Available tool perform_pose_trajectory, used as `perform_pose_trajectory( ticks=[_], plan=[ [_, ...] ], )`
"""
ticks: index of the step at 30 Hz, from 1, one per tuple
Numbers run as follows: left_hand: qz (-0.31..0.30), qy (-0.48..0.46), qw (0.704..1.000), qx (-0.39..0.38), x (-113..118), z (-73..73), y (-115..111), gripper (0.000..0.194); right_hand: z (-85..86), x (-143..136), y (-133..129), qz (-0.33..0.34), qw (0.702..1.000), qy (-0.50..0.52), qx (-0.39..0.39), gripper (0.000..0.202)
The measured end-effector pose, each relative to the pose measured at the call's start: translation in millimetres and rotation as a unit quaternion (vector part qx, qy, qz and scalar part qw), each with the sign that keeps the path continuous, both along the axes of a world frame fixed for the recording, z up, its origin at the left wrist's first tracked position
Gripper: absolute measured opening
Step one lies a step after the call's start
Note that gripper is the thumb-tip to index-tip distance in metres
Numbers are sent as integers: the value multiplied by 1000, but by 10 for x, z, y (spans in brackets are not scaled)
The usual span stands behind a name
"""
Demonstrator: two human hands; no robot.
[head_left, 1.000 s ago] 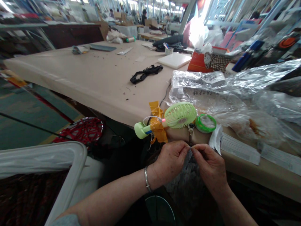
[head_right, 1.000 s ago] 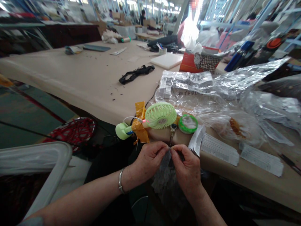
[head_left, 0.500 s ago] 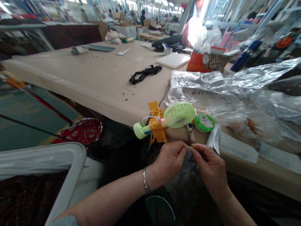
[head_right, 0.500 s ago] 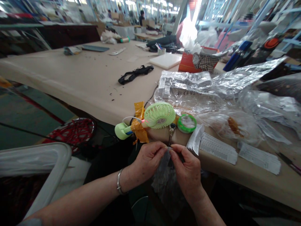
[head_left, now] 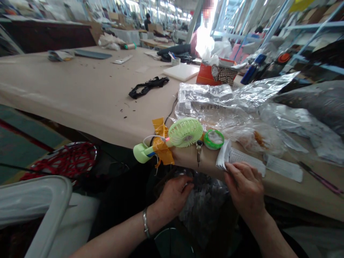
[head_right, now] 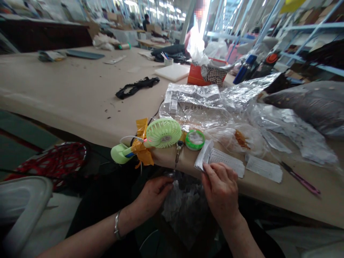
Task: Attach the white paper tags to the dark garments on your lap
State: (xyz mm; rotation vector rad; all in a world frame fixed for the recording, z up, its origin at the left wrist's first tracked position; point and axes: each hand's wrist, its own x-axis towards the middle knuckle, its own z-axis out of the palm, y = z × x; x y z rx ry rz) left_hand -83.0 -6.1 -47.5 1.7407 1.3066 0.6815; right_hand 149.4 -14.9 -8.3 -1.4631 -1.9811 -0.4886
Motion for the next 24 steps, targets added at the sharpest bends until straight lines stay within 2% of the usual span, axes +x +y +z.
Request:
perform_pose_trajectory(
  ticks=[4,10,13,15,18,21,23,24],
  plan=[
    [-28,-8,999,-19,53,60,-73,21,-21,24,16,27,999,21,20,11],
    [-69,-65,994,-52,187,174,-151,22,27,43,12,49,996,69,8,8],
    [-71,-119,985,-100,301,255,-173,19,12,48,-9,54,995,78,4,3],
    [-66,-159,974,-148,398,324,-168,16,11,54,-35,65,995,78,8,7],
    [-53,-261,929,-256,560,428,-147,15,45,57,-104,75,994,77,36,11],
    [-40,-399,840,-366,716,518,-134,30,98,22,-238,86,992,79,48,11],
    [-22,-469,781,-412,803,568,-132,37,116,-33,-364,102,991,82,35,10],
    [-4,-488,760,-429,840,589,-130,37,115,-66,-431,113,990,82,24,10]
  ],
)
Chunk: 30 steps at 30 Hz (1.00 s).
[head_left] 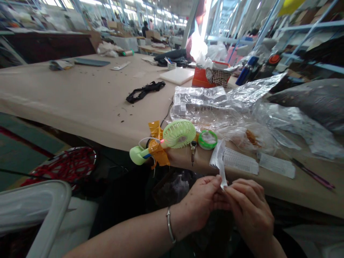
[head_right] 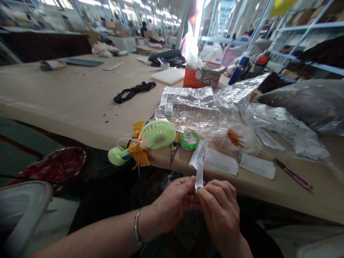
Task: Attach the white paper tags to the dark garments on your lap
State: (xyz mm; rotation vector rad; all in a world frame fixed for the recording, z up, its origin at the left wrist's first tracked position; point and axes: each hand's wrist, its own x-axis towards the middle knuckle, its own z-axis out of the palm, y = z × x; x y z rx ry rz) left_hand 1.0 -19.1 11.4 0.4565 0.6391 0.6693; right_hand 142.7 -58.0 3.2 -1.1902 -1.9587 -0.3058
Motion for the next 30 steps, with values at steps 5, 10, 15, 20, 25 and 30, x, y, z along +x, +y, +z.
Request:
perform_pose_trajectory(
  ticks=[5,10,15,20,25,30],
  plan=[
    [53,43,996,-65,105,39,7,18,-41,-67,-202,51,998,3,-35,9],
    [0,89,996,-33,78,-31,-26,17,-14,192,34,-35,997,-48,-55,30],
    [-36,142,989,-22,17,-139,-76,16,-46,343,261,-180,965,-178,-73,27],
    [-37,159,986,-35,-11,-181,-71,17,-118,404,263,-168,974,-147,-34,14],
    [-67,121,988,-67,-41,-107,-31,19,-89,448,193,-109,994,-26,-11,10],
    [-73,45,993,-83,-38,-78,-25,16,-37,221,-63,63,994,71,-59,19]
  ],
)
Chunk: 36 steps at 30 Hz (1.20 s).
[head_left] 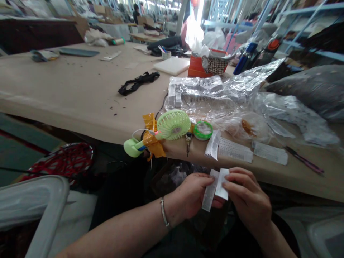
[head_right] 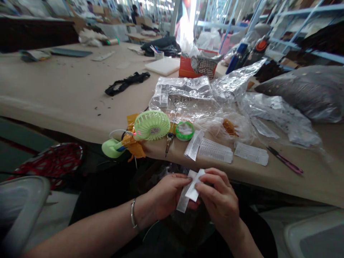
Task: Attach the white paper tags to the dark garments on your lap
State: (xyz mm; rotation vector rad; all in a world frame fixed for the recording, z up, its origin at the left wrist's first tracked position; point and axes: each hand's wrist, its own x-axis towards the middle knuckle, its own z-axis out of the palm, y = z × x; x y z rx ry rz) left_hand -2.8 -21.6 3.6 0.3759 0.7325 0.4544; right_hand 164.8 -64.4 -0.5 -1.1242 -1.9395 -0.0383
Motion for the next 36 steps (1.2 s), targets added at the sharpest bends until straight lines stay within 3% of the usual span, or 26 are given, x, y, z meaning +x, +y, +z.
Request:
perform_pose_trajectory(
  ticks=[4,10,14,16,18,21,24,27,32,36],
  plan=[
    [25,-42,999,-9,12,15,-29,9,-23,-177,-116,63,997,-23,-24,17],
    [7,-31,999,-18,7,60,-60,11,-86,-214,-144,64,997,-42,-19,16],
    [27,-1,1000,-16,18,40,-64,11,-105,-127,-168,65,996,-48,-37,17],
    [12,14,1000,-16,11,37,-60,13,-102,24,-127,18,998,-53,-40,27],
    [-15,33,999,-12,-2,36,-56,17,-86,241,-41,-93,993,-74,-28,33],
    [-21,62,998,3,-21,14,-59,19,-70,571,105,-272,949,-159,-24,51],
    [-24,71,997,9,-31,-36,-82,20,-105,763,161,-345,902,-257,-47,69],
    [-25,76,997,6,-39,-80,-106,21,-153,837,108,-342,893,-286,-57,57],
    [-22,85,996,6,-54,-91,-118,19,-158,956,-10,-283,941,-186,-24,22],
    [-17,88,996,3,-64,-88,-112,18,-164,1051,-10,-268,958,-102,-9,13]
  ],
)
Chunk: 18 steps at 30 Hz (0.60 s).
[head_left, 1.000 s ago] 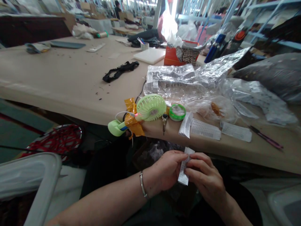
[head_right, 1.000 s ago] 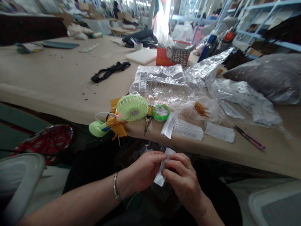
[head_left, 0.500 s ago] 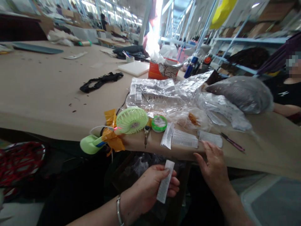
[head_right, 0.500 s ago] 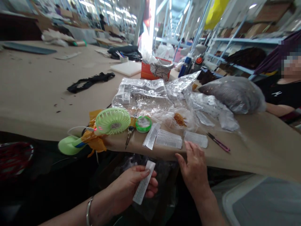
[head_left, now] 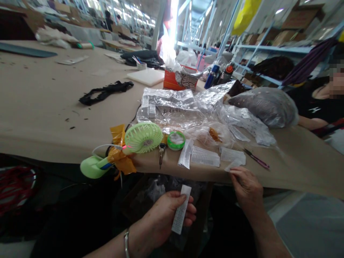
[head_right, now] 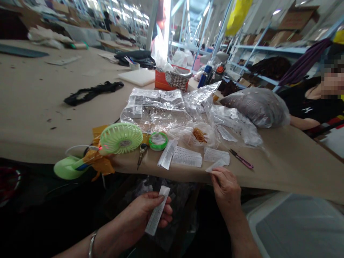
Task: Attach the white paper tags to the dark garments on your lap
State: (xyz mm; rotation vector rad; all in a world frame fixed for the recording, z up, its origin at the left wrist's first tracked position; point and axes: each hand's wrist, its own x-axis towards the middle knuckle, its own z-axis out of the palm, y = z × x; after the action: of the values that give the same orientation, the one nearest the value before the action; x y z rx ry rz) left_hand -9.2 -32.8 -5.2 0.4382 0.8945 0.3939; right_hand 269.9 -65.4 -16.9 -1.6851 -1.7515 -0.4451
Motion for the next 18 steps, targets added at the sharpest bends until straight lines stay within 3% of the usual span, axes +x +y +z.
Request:
perform_pose_trajectory(
  ticks=[3,6,9,12,15,18],
  plan=[
    [2,-4,1000,-5,3,15,-1,17,20,-38,0,-37,998,29,37,13],
    [1,0,1000,-12,19,56,-9,17,74,-291,-58,-31,987,125,96,8],
    [-3,-16,1000,-18,42,93,-8,18,94,-723,-166,110,968,211,78,11],
    [28,-59,998,-6,51,89,-3,15,39,-1143,-267,267,951,156,-3,18],
    [93,-65,994,3,34,51,-7,11,-50,-1391,-320,310,946,90,-40,20],
    [106,-65,992,-3,6,15,-13,14,-102,-1449,-333,312,947,59,-50,19]
  ],
)
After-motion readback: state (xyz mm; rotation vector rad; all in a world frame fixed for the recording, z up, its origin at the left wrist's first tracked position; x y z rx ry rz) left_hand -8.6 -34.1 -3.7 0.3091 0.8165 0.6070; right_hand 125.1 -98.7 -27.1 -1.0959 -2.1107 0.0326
